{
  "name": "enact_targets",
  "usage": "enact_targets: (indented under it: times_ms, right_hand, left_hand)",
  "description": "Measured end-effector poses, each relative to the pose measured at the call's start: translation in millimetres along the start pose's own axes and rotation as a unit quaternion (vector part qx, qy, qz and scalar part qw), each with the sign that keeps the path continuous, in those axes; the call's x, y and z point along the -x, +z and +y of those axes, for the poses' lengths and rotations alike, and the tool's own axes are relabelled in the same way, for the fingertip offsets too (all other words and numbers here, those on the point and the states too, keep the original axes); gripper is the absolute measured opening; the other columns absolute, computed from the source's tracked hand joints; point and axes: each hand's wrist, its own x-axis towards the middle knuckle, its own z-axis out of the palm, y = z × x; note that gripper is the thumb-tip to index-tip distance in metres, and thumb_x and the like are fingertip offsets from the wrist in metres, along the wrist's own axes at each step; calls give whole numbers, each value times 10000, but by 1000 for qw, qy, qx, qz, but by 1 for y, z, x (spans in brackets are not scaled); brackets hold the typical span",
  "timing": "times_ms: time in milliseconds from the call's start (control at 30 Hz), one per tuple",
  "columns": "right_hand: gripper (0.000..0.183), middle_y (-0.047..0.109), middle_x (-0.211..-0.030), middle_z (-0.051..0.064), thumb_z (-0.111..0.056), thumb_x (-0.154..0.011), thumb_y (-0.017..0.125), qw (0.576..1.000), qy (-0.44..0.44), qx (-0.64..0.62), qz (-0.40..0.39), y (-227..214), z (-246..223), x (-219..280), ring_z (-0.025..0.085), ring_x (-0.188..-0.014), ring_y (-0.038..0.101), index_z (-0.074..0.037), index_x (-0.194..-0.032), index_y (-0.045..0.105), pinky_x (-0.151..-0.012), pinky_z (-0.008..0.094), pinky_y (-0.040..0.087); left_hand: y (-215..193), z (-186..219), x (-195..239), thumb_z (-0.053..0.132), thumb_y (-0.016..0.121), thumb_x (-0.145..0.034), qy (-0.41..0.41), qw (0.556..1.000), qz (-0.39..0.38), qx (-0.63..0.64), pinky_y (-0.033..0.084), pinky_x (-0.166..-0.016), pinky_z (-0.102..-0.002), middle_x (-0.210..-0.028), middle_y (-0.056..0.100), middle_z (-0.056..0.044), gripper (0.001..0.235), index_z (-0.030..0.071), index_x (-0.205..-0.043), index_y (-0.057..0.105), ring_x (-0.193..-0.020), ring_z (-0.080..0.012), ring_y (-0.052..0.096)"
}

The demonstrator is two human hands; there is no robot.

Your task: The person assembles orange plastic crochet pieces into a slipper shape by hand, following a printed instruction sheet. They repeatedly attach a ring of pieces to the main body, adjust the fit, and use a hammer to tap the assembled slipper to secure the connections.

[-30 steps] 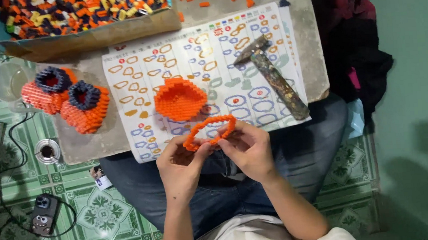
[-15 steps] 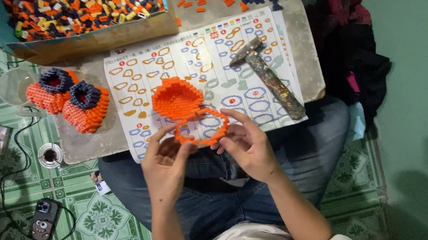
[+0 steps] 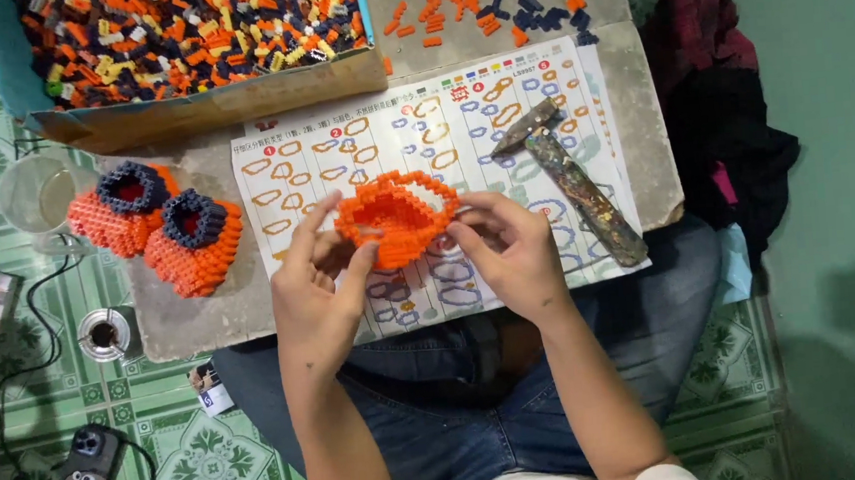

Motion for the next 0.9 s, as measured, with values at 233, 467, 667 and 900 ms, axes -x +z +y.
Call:
enact_targets:
  times_ms: [233,467,667,900]
  right_hand:
    - [382,878,-1050,188,-11,-1002,839,999,-22,24,-9,5,-4,-1,321,-935,875,-38,-1380,792,-889,443,707]
    - [326,834,-1030,155,-33,-1025,815,997,-40,55,-22,4,-4,-7,295,-948,852,-33,-1350,815,-851,424,712]
    - [294,792,-1126,193,3,-1016,817,996,-67,59,-20,8,-3,-8,358,-1022,848,-26,-1308,815,-873,462,717]
    - [259,788,-1132,180,-12,-1014,829,992,-98,76,-20,10,-5,-8,361,-1019,855,-22,-1273,819,-846,445,723]
  left_hand:
    - [-2,-1,5,99,687,-1118,21,996,25,-79,602,-661,-368,-936,837,-216,447,-43,-1542,675,-773,-224,745]
    - [-4,7,2,92,603,-1144,39,996,24,-78,614,-692,-398,-911,853,-204,405,-66,-1503,704,-731,-264,729]
    - [-3,6,2,110,606,-1153,59,990,48,-119,543,-668,-374,-938,855,-164,383,-34,-1486,728,-768,-272,693]
    - [-1,-7,-2,86,677,-1139,70,983,86,-144,552,-728,-339,-1090,816,-122,280,47,-1372,827,-887,-223,647]
